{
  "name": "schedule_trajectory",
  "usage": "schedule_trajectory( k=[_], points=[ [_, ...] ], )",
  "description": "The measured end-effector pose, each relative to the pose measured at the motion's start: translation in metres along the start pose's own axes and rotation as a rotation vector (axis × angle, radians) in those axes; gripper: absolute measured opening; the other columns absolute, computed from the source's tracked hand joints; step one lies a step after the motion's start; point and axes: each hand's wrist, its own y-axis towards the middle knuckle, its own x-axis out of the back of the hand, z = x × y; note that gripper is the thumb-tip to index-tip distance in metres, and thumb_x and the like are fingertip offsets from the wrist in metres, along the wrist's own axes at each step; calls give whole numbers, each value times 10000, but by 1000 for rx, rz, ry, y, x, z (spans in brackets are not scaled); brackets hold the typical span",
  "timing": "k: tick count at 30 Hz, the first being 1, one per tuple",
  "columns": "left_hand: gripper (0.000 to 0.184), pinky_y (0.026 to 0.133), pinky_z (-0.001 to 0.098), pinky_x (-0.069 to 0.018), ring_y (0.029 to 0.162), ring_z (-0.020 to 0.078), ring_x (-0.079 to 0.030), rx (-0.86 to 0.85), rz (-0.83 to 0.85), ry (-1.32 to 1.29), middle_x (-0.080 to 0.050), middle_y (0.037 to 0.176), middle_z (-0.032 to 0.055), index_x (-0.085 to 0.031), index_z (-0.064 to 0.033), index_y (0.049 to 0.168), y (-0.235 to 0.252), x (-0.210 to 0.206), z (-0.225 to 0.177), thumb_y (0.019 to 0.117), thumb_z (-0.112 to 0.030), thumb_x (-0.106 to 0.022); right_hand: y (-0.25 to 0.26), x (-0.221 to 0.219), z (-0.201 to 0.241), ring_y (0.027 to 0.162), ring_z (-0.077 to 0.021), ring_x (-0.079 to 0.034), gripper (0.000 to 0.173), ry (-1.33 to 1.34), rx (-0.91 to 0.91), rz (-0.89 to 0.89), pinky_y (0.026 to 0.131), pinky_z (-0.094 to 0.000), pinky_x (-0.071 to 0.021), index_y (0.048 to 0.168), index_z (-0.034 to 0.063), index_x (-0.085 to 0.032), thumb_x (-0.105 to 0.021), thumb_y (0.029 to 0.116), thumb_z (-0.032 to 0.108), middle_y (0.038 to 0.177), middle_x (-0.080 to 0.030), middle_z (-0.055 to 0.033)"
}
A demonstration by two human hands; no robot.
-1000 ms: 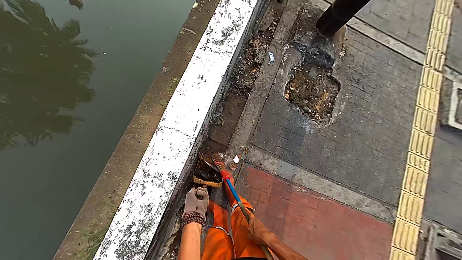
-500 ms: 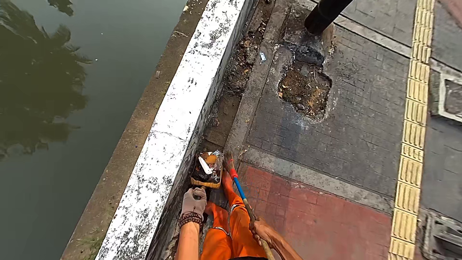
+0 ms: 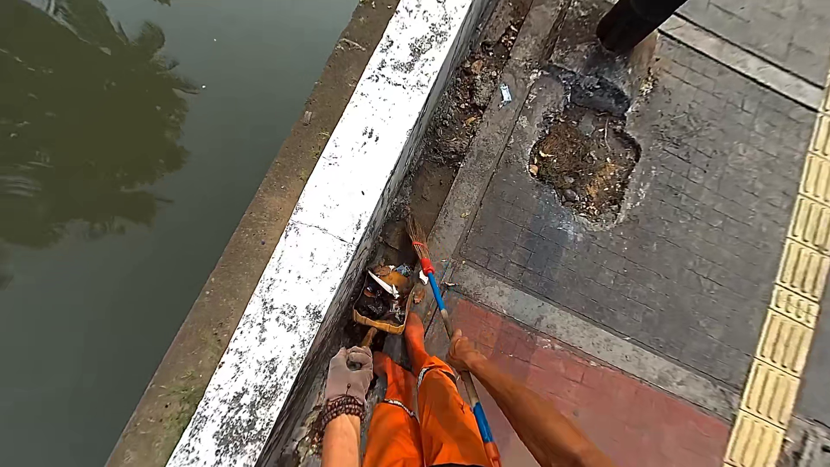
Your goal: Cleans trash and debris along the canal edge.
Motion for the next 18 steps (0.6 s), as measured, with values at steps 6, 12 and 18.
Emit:
schedule_trajectory(
  k=[6, 12, 18],
  points=[
    [231, 445, 124, -432, 503, 32, -520, 7, -54, -4, -495, 664, -37, -469, -170, 883, -8, 26, -12, 1076, -267, -387, -38, -72, -22, 1230, -404, -626, 841, -211, 106, 194, 1011, -548, -521, 1512, -86, -240, -726, 890, 201, 1359, -565, -307],
    [200, 410, 125, -422, 473, 29, -506, 14, -105, -5, -488, 654, -33, -472, -160, 905, -20, 55, -15, 1070, -247, -399, -113, -7, -89, 800, -339, -683, 472, -146, 153, 309, 713, -529, -565, 1396, 59, -443, -602, 982, 221, 1041, -643, -217],
    [229, 410, 118, -414, 465, 26, -486, 7, -124, -14, -473, 648, -31, -458, -163, 883, -27, 35, 2, 1080, -259, -391, -127, 22, -116, 606, -268, -625, 392, 96, 104, 147, 572, -469, -546, 1319, 85, -483, -598, 969, 217, 861, -615, -150]
  ],
)
